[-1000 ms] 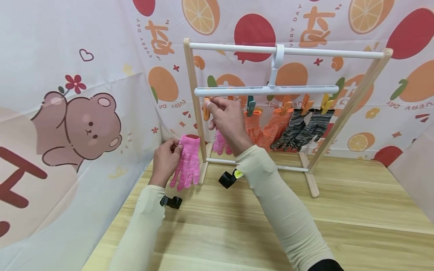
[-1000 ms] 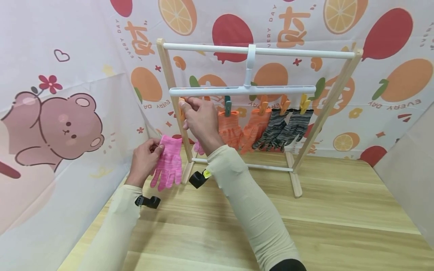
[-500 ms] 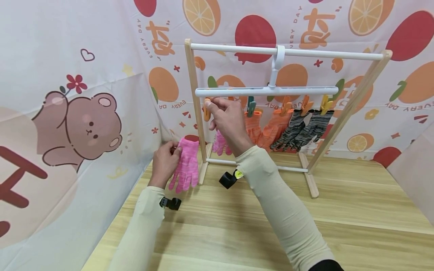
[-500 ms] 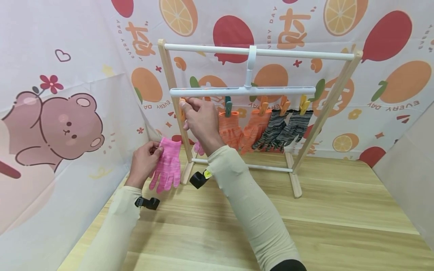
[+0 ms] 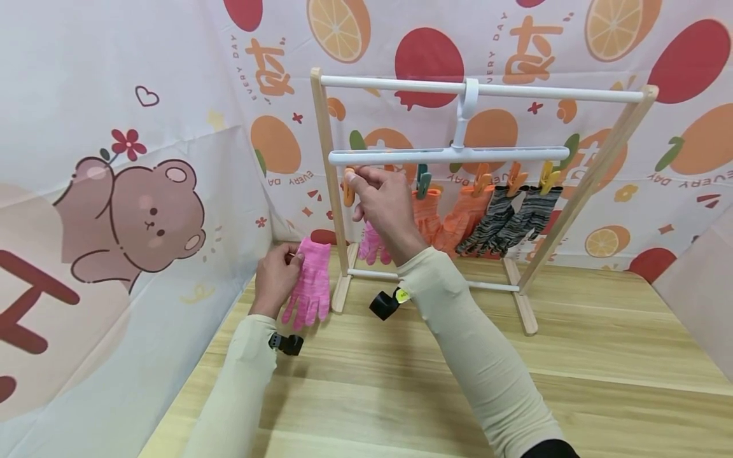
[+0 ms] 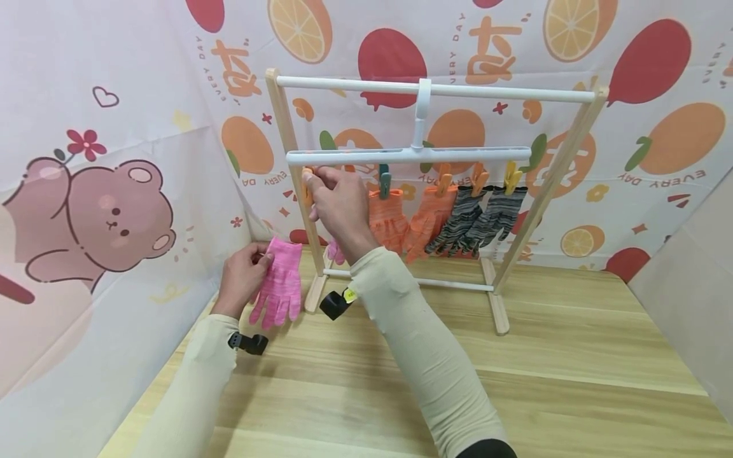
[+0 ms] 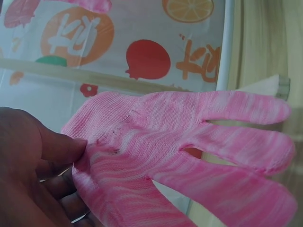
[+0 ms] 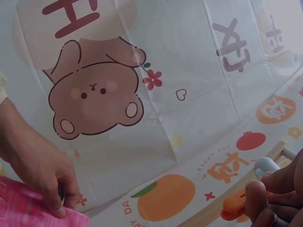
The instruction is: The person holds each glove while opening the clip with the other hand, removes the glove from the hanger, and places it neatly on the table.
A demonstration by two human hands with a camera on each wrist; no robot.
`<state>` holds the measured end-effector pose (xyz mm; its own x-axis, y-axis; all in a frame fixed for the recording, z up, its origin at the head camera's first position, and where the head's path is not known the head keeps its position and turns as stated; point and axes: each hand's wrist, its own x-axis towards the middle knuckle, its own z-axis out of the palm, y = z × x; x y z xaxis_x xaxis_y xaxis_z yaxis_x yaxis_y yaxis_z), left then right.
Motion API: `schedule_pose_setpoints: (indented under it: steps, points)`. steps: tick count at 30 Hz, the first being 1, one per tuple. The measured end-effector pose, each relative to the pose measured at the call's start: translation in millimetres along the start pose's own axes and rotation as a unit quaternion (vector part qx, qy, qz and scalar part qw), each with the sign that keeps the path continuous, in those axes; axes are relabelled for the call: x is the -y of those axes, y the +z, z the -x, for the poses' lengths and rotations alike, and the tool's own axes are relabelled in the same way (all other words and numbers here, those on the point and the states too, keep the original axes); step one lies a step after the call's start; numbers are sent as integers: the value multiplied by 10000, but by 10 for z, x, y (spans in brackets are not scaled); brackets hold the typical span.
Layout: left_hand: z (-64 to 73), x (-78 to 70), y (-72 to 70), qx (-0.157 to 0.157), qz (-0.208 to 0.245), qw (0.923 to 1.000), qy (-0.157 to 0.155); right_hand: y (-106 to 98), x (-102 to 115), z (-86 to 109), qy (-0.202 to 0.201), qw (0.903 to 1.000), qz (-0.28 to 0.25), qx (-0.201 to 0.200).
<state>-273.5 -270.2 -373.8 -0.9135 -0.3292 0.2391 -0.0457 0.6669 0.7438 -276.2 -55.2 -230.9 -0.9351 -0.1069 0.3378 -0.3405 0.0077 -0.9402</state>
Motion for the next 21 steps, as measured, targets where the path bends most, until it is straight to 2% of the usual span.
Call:
schedule_pose_setpoints:
  steps: [7, 15, 21]
  points:
    - [-28, 76, 10, 128, -62, 9998, -132, 8, -9, -4, -39, 10000, -39, -34]
    - [-57, 170, 60, 147, -126, 9998, -81, 14, -1, -4, -99, 9999, -78, -23]
    - [-92, 200, 90, 246, -273, 9992, -167, 15, 14, 4, -79, 9999, -51, -61]
